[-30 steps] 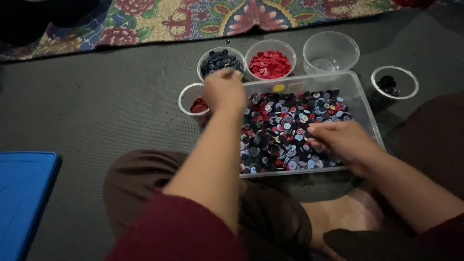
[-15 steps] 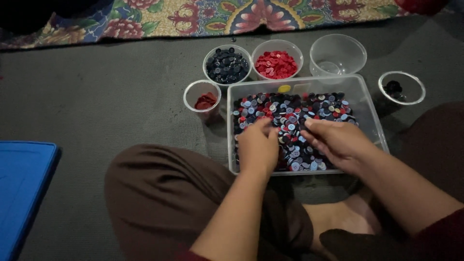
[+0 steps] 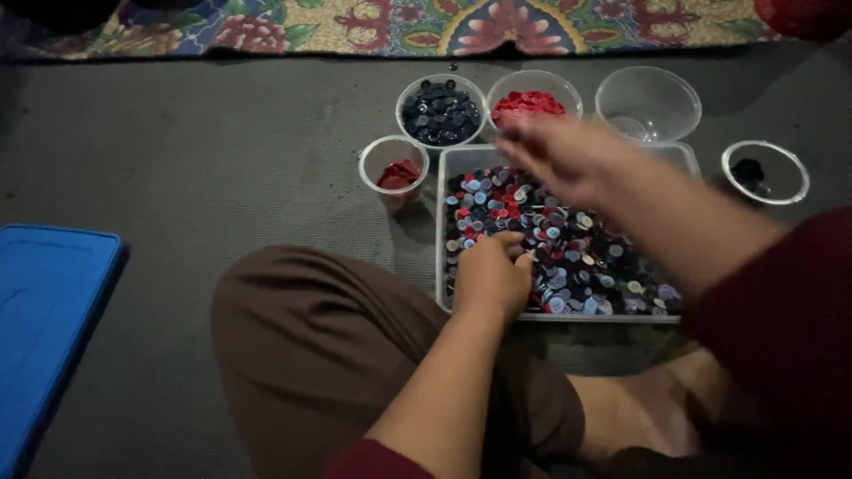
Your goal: Sorting a variety of colored buttons from a large plastic bin into smaller individual cups based on their color.
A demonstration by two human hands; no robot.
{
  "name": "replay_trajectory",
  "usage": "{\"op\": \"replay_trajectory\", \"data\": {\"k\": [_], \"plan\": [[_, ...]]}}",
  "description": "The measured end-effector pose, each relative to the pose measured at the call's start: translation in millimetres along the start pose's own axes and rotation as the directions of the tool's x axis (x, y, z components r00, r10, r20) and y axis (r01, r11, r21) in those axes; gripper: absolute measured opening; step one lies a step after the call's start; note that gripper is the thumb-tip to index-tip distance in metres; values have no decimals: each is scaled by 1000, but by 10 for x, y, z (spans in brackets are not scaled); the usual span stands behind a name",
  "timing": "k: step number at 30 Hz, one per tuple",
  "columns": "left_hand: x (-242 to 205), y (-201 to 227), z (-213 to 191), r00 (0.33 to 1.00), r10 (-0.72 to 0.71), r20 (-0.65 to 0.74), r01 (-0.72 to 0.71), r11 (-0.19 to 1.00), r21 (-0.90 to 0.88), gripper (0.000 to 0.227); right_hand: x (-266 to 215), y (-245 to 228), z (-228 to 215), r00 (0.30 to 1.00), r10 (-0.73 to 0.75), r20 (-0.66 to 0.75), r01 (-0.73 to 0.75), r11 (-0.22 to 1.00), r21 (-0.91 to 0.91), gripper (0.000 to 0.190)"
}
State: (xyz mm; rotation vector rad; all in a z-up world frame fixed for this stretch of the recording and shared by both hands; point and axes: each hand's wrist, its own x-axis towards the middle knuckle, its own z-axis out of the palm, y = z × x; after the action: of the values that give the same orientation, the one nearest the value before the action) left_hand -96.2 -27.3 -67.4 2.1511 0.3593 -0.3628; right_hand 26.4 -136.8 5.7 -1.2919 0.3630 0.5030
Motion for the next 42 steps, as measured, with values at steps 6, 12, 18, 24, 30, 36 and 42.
{"op": "replay_trajectory", "data": {"k": [6, 12, 18, 24, 30, 36, 42], "plan": [[-175, 103, -63, 991, 36, -129, -51, 993, -110, 37, -157, -281, 233, 980, -174, 93, 192, 950, -245, 17], [-448, 530, -324, 997, -72, 19, 67, 979, 192, 90, -208, 578, -814, 885, -461, -68, 138, 399, -906, 38], [-285, 505, -231, 966, -190, 175, 102, 904, 416, 79, -744, 842, -1140, 977, -213, 3, 24, 96, -995, 68], [-154, 351, -135, 948, -228, 220, 139, 923, 359, 78, -386, 1082, -1522, 981, -81, -176, -174, 35, -984, 57], [29, 259, 57, 936, -176, 305, 85, 954, 289, 83, -691, 751, -990, 981, 123, -151, -186, 365, -912, 79], [-11, 448, 195, 964, -59, 261, 15, 985, 170, 64, -371, 1037, -872, 982, 64, -179, -181, 607, -774, 63], [165, 509, -9, 986, 37, -163, -43, 998, -34, 31, -578, 744, -786, 937, -192, -292, -124, 599, -791, 46]]}}
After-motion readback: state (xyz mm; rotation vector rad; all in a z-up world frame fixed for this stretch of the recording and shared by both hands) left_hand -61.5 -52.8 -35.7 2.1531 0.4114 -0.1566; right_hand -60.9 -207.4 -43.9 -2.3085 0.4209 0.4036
